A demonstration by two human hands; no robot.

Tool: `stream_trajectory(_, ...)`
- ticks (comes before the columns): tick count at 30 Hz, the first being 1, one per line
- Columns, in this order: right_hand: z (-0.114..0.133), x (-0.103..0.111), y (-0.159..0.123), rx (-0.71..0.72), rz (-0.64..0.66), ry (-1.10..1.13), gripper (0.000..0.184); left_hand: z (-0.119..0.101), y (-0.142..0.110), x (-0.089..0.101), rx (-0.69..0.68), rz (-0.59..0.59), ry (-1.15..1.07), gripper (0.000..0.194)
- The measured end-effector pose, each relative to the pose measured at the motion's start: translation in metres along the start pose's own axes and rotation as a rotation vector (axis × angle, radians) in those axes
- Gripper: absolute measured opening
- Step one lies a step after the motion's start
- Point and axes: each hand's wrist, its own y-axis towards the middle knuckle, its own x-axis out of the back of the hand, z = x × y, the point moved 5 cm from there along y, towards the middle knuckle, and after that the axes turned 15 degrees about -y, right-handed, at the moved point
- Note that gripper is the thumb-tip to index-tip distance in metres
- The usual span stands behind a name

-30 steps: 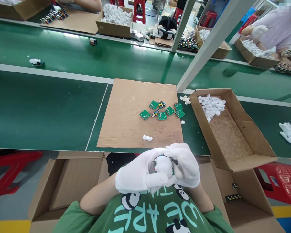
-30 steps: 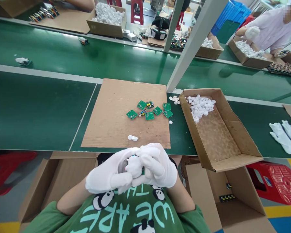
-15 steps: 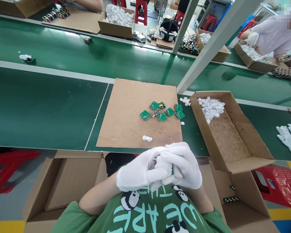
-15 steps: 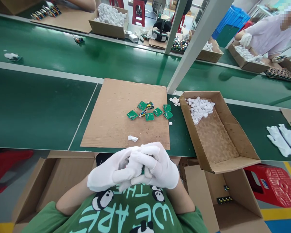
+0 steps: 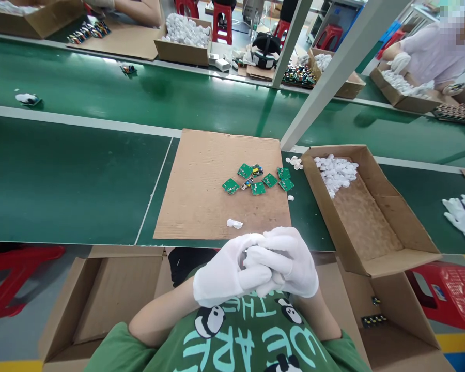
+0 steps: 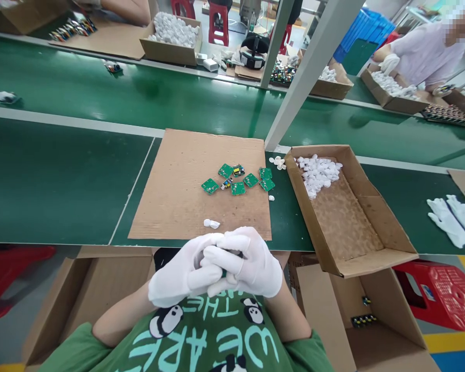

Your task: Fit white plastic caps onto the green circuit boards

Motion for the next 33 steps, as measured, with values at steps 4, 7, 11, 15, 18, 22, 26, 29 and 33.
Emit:
stream_trajectory(4,-0.007,-0.003,-0.001,-0.045,-0.023,0.003,0.047,-0.007,0.003,0.001,-0.044,-0.036,0.103,0.01)
stream_trajectory(7,-0.01,-0.012,-0.001,-0.04,0.047,0.013,0.038,-0.005,0.002,0.01,-0.074,-0.191,0.247,0.02)
stream_trajectory(11,-0.012,-0.02,0.005,-0.019,0.08,0.06,0.026,0.001,0.001,0.032,-0.138,-0.282,0.311,0.035)
stream_trajectory(15,-0.047,-0.036,0.029,-0.108,0.242,0.049,0.029,0.0,0.007,0.067,-0.199,-0.275,0.218,0.066)
stream_trajectory(18,-0.115,-0.064,0.061,-0.362,0.56,-0.145,0.027,-0.014,0.01,0.106,-0.209,-0.649,0.62,0.056)
stream_trajectory(22,-0.203,-0.088,0.116,-0.599,0.554,-0.334,0.029,-0.028,0.031,0.13,-0.18,-0.81,1.092,0.049)
stream_trajectory(26,-0.243,-0.11,0.134,-0.706,0.653,-0.387,0.033,-0.028,0.057,0.136,-0.151,-0.746,1.282,0.047)
stream_trajectory(29,-0.232,-0.112,0.124,-0.679,0.684,-0.378,0.034,-0.03,0.069,0.136,-0.095,-0.724,1.379,0.048)
stream_trajectory(33,-0.161,-0.097,0.082,-0.52,0.679,-0.258,0.035,-0.033,0.079,0.135,-0.009,-0.647,1.446,0.043)
